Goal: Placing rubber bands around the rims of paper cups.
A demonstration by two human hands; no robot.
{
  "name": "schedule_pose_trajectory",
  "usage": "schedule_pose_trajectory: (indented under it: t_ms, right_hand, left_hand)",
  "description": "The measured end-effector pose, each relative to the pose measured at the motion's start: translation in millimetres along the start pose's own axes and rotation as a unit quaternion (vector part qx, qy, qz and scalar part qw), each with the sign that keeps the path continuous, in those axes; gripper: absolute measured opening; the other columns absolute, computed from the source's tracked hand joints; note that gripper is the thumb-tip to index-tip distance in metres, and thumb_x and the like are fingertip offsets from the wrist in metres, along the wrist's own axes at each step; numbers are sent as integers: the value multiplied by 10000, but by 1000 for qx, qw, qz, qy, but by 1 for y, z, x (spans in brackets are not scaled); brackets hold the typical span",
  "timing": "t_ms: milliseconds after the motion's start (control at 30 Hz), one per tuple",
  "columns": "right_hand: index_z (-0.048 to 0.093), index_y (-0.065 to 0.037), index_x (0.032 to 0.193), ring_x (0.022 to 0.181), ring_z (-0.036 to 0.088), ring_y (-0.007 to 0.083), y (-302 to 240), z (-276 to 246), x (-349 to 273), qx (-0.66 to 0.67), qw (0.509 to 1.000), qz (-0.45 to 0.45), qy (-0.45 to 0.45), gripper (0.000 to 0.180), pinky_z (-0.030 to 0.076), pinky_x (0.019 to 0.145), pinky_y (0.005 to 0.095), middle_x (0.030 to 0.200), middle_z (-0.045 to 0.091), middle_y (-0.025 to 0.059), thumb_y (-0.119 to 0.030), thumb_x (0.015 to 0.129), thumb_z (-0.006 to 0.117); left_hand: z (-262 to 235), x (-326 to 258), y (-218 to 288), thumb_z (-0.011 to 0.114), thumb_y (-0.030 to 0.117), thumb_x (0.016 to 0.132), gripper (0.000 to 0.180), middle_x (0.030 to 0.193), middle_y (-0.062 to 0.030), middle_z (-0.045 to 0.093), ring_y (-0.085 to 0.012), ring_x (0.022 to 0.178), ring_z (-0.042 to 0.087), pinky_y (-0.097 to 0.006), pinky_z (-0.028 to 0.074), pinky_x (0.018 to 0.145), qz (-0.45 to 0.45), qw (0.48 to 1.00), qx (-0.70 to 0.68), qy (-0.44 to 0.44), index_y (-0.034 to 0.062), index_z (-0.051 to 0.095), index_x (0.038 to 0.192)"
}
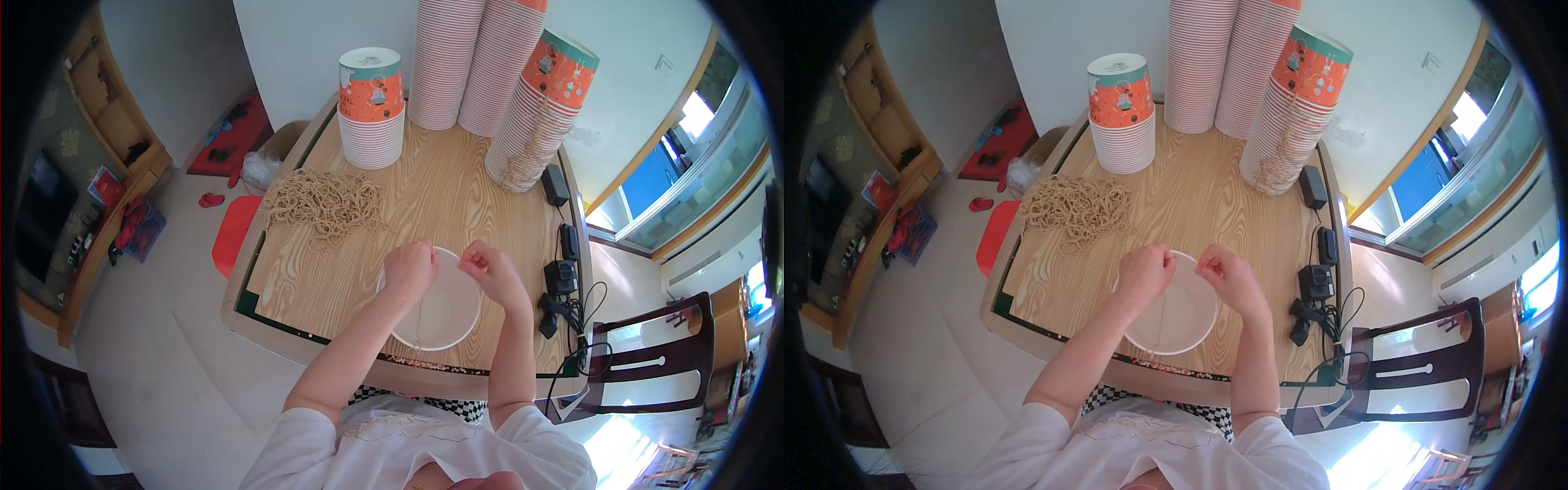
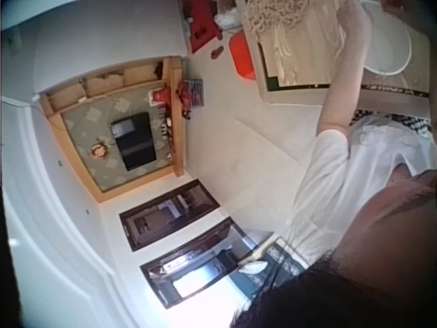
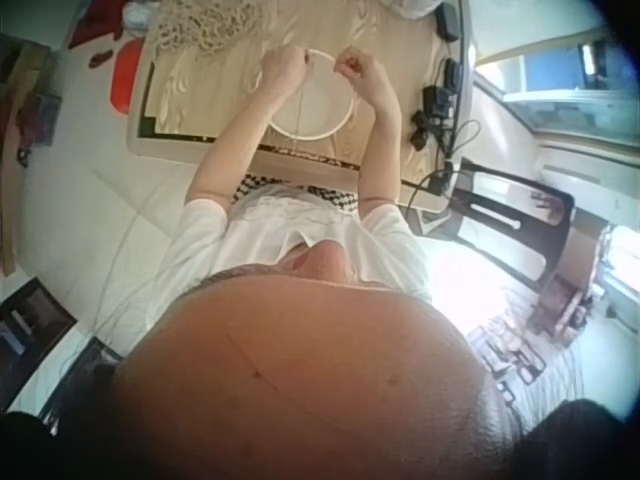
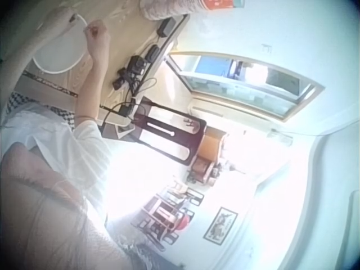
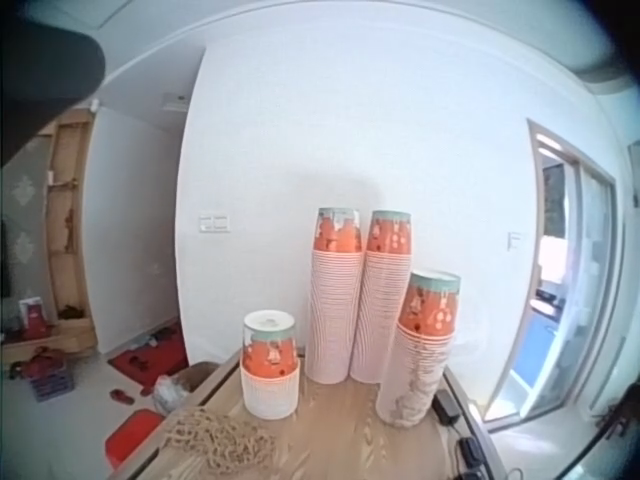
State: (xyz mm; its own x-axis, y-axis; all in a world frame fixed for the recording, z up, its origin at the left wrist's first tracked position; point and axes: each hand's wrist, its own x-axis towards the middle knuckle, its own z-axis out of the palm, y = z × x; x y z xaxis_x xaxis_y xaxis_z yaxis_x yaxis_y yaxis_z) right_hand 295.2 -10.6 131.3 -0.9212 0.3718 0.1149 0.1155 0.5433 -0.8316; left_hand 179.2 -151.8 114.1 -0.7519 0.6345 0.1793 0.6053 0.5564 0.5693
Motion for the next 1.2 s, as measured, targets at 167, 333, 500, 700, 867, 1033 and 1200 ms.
schedule_pose_trajectory:
  t_ms: [167, 333, 500, 700, 867, 1033, 1200]
  right_hand:
    - [624, -6, 997, 719, 575, 84, 27, -3, 20, 161, 984, 72, -23, 116, 463, 649, 238, 789, 631, 6, -95, 939, 576]
    - [612, -6, 1197, 894, 628, 115, 61, 13, 37, 333, 932, 87, -115, 268, 515, 787, 253, 1008, 672, 54, -132, 968, 554]
    - [589, 21, 1237, 1003, 627, 149, 70, 16, 44, 400, 891, 130, -171, 317, 518, 863, 276, 1128, 653, 93, -153, 974, 556]
    - [631, 16, 1155, 932, 642, 132, 55, 17, 54, 348, 907, 161, -174, 267, 529, 808, 257, 1057, 671, 78, -165, 967, 573]
    - [666, -9, 1068, 822, 639, 96, 61, 22, 60, 359, 902, 172, -166, 247, 527, 694, 236, 946, 677, 37, -218, 962, 586]
    - [685, -31, 991, 721, 623, 73, 59, 27, 66, 337, 910, 201, -136, 253, 507, 591, 227, 860, 669, 7, -263, 957, 592]
    - [675, -30, 971, 711, 627, 90, 54, 30, 70, 389, 889, 193, -147, 211, 516, 598, 235, 849, 667, 18, -226, 950, 601]
  left_hand:
    - [0, 4, 4, 608, 176, 815, 123, 724, -142, 672, -328, 718, 664, -455, 519, 674, 23, 1000, -6, 6, 73, 666, 781]
    - [3, 6, 3, 583, 175, 856, 147, 762, -158, 677, -337, 747, 673, -466, 525, 670, 24, 1000, 9, -12, 51, 662, 840]
    - [4, 6, 4, 577, 176, 854, 144, 767, -152, 679, -336, 745, 673, -465, 525, 663, 26, 1000, 6, -5, 62, 665, 841]
    - [7, 7, -1, 589, 177, 841, 130, 753, -142, 677, -330, 731, 668, -456, 522, 657, 27, 999, 6, 16, 77, 671, 823]
    - [10, 8, -1, 580, 173, 848, 131, 738, -145, 674, -335, 713, 672, -457, 525, 638, 42, 999, 2, 28, 75, 661, 817]
    - [9, 8, -2, 580, 182, 854, 142, 745, -150, 673, -336, 717, 671, -455, 526, 642, 36, 999, 5, 25, 68, 650, 806]
    - [5, 7, -2, 577, 184, 858, 146, 748, -152, 675, -338, 721, 673, -459, 526, 647, 34, 999, 1, 29, 67, 654, 816]
